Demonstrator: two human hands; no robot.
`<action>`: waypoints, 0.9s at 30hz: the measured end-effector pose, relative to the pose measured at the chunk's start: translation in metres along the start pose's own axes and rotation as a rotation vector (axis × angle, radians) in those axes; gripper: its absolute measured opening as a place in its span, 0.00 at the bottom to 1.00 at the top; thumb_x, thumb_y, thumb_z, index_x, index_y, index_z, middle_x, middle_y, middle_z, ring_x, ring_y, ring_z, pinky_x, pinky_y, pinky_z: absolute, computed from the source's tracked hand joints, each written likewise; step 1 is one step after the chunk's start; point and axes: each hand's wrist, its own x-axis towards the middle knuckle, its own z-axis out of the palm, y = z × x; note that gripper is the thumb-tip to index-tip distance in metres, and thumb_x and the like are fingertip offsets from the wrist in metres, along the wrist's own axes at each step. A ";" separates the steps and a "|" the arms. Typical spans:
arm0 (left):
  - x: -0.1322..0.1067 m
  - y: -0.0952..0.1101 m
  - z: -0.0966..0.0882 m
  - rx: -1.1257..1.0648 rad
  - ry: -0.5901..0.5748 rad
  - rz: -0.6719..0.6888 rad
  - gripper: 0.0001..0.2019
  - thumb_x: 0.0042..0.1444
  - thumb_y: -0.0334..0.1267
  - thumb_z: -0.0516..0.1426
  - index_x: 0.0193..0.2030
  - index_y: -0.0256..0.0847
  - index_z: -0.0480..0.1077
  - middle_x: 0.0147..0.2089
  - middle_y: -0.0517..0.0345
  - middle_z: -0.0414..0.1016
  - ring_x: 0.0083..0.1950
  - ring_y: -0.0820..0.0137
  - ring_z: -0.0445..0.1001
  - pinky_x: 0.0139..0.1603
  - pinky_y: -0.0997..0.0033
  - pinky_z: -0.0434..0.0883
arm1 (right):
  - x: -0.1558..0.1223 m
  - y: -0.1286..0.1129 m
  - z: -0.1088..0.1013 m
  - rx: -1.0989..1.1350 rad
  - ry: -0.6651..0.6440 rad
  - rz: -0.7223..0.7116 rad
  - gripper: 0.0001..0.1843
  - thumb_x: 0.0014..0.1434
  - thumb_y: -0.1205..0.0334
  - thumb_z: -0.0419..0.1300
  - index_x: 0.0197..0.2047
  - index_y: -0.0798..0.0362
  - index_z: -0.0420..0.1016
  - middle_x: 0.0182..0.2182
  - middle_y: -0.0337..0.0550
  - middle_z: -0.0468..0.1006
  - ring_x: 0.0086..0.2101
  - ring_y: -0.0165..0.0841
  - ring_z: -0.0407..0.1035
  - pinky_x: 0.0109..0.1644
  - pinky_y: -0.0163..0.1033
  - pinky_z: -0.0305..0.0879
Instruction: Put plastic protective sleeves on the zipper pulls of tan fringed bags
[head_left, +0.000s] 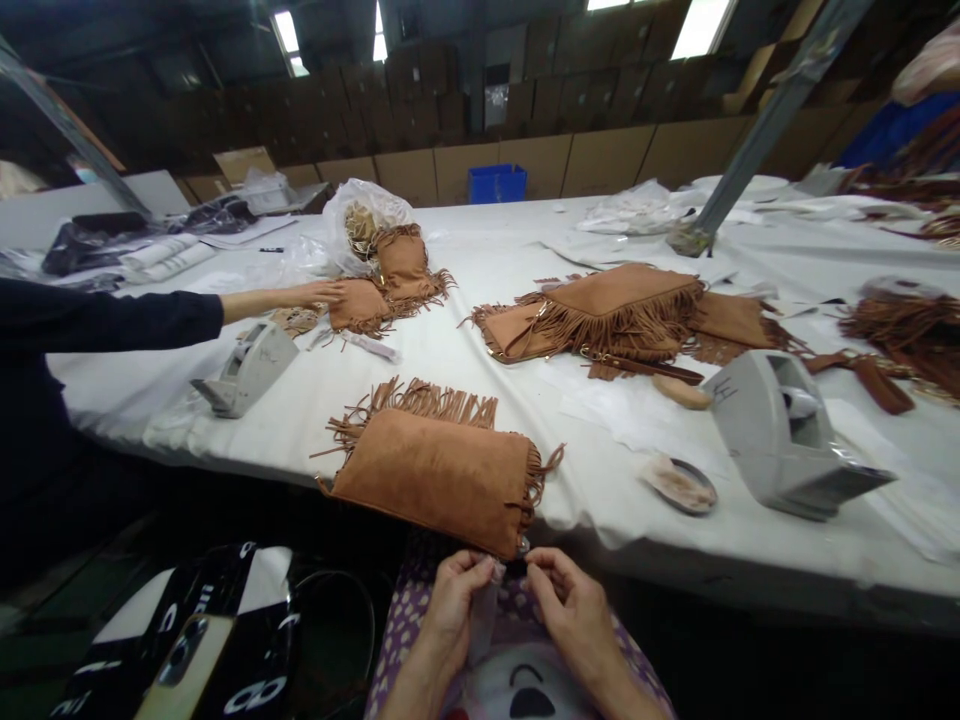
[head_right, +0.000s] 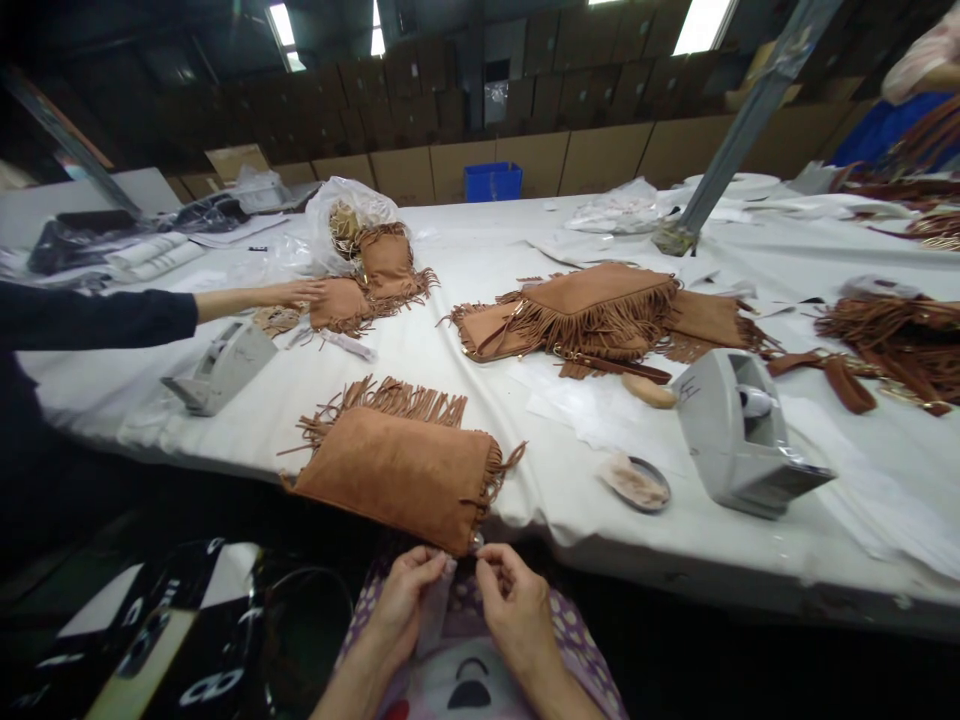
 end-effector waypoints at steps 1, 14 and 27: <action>0.001 -0.001 0.001 0.001 0.021 0.011 0.15 0.31 0.42 0.70 0.20 0.35 0.71 0.21 0.59 0.73 0.24 0.74 0.68 0.30 0.74 0.64 | -0.001 0.000 0.001 0.030 -0.048 0.056 0.16 0.58 0.51 0.55 0.31 0.55 0.74 0.20 0.39 0.74 0.19 0.29 0.66 0.23 0.32 0.62; -0.002 0.000 -0.010 0.169 -0.082 0.149 0.12 0.43 0.44 0.67 0.29 0.37 0.76 0.27 0.59 0.76 0.29 0.71 0.70 0.33 0.74 0.65 | 0.008 0.003 0.025 0.360 -0.198 0.325 0.21 0.47 0.46 0.65 0.29 0.58 0.77 0.17 0.34 0.65 0.18 0.23 0.53 0.20 0.30 0.49; -0.004 0.006 -0.001 0.068 -0.185 -0.027 0.14 0.38 0.41 0.70 0.28 0.33 0.76 0.27 0.56 0.76 0.29 0.72 0.70 0.34 0.74 0.65 | 0.003 -0.002 -0.003 -0.183 0.010 -0.125 0.16 0.59 0.53 0.56 0.40 0.53 0.79 0.33 0.47 0.81 0.31 0.37 0.74 0.37 0.37 0.68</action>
